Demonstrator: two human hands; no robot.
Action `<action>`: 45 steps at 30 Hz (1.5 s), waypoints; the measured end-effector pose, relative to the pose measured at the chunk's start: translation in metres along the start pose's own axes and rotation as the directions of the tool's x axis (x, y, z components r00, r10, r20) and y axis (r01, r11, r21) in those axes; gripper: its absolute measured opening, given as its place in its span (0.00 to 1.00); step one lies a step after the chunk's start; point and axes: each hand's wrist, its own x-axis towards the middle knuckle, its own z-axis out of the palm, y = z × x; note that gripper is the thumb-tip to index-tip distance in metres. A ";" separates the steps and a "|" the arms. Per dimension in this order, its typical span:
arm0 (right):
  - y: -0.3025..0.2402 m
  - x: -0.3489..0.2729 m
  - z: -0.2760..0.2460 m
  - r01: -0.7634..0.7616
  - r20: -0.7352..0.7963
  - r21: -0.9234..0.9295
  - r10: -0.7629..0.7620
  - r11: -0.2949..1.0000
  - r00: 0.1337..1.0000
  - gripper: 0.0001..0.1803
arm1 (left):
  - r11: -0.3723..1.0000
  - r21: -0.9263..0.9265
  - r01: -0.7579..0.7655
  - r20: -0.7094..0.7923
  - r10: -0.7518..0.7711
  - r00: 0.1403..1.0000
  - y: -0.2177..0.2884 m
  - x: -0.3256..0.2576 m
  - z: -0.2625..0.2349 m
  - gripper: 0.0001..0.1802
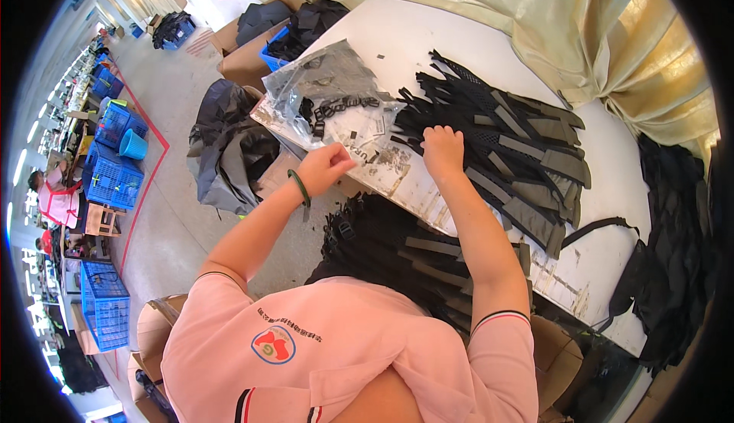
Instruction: The person is assembling plastic adjusters or buckles onto backpack straps on a production table.
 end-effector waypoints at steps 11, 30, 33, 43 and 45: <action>-0.003 -0.053 -0.029 -0.011 0.024 0.514 -0.002 0.857 1.000 0.07 | 0.741 0.669 -0.066 0.005 0.085 0.996 -0.052 0.143 0.000 0.34; -0.034 -0.081 -0.007 0.319 -0.090 0.163 -0.308 0.934 0.947 0.11 | 0.738 0.628 -0.248 0.150 0.197 0.969 -0.047 0.106 -0.020 0.19; -0.034 -0.086 -0.006 0.273 -0.068 0.182 -0.265 0.945 0.962 0.13 | 0.749 0.626 -0.215 0.098 0.198 0.975 -0.044 0.104 -0.018 0.16; -0.038 -0.086 0.003 0.322 -0.218 0.155 -0.286 0.934 0.933 0.06 | 0.841 0.533 -0.088 0.010 0.097 0.995 -0.037 0.111 0.004 0.17; -0.035 -0.087 0.004 0.288 -0.220 0.157 -0.251 0.945 0.943 0.06 | 0.841 0.533 -0.087 0.020 0.090 0.996 -0.040 0.114 0.005 0.17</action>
